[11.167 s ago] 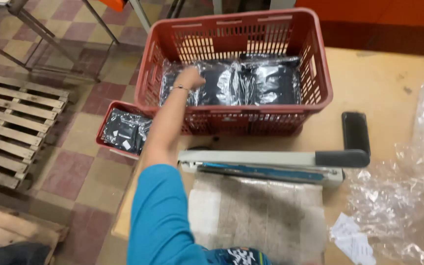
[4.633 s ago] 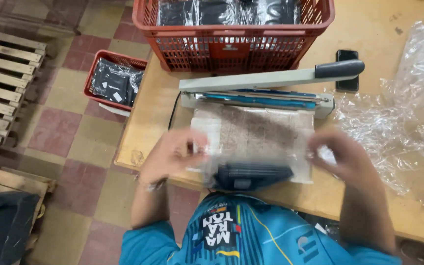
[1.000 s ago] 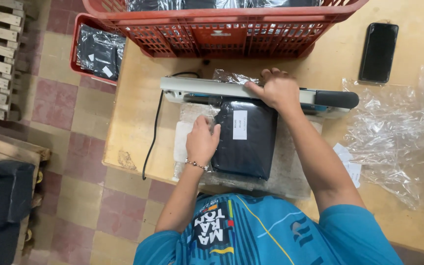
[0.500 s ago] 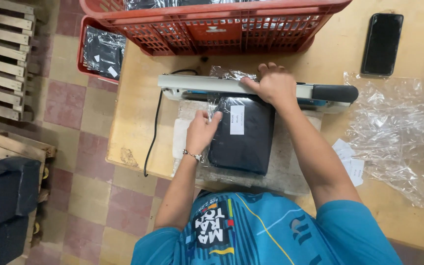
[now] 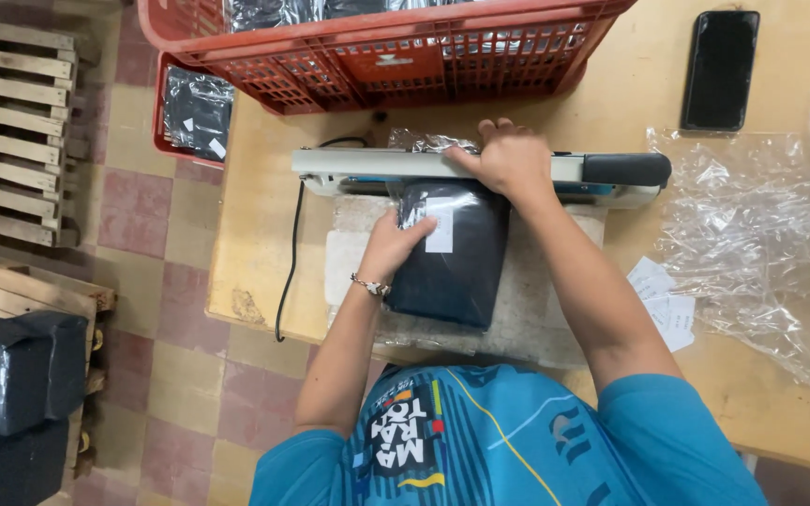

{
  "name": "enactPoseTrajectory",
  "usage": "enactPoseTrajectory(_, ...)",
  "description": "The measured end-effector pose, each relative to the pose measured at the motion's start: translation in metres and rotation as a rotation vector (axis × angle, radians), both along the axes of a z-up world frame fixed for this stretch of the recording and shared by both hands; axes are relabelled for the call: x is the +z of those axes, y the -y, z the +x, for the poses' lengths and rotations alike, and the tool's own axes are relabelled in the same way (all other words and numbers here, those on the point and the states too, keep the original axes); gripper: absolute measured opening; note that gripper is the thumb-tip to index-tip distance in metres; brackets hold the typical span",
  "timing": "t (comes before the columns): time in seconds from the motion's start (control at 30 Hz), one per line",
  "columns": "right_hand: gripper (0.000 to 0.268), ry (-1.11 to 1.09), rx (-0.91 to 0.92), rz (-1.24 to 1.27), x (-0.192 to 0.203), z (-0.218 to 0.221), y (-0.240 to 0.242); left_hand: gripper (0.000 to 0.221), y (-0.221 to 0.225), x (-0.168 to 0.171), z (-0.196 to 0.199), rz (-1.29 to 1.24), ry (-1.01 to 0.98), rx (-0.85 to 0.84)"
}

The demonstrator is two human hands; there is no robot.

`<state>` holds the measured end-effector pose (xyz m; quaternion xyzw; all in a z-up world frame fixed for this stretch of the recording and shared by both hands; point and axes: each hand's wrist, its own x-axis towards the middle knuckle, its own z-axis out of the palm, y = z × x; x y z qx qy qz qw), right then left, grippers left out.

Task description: Packaging black items into plastic bags, applying labels, and sealing them with a heat sealer

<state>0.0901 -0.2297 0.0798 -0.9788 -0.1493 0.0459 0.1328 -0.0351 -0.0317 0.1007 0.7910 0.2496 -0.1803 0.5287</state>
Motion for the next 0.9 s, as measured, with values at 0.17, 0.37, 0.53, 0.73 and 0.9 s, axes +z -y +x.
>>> enactPoseTrajectory(0.17,0.076,0.006,0.006,-0.008,0.001,0.001,0.0,0.044,0.009,0.003,0.0,-0.11,0.0,0.129)
enactPoseTrajectory(0.37,0.075,0.11,0.026,-0.025,-0.011,0.0,-0.001,0.039,0.01,0.008,-0.006,-0.177,0.078,0.196)
enactPoseTrajectory(0.53,0.071,0.189,0.019,-0.028,-0.017,0.001,0.0,0.032,0.014,0.009,-0.002,-0.209,0.072,0.264)
enactPoseTrajectory(0.73,0.072,0.129,-0.004,-0.008,-0.014,0.0,-0.001,0.034,0.013,0.006,-0.005,-0.215,0.071,0.269)
enactPoseTrajectory(0.9,0.071,0.104,0.004,0.0,-0.006,-0.001,-0.001,0.033,0.015,0.016,-0.006,-0.262,0.087,0.304)
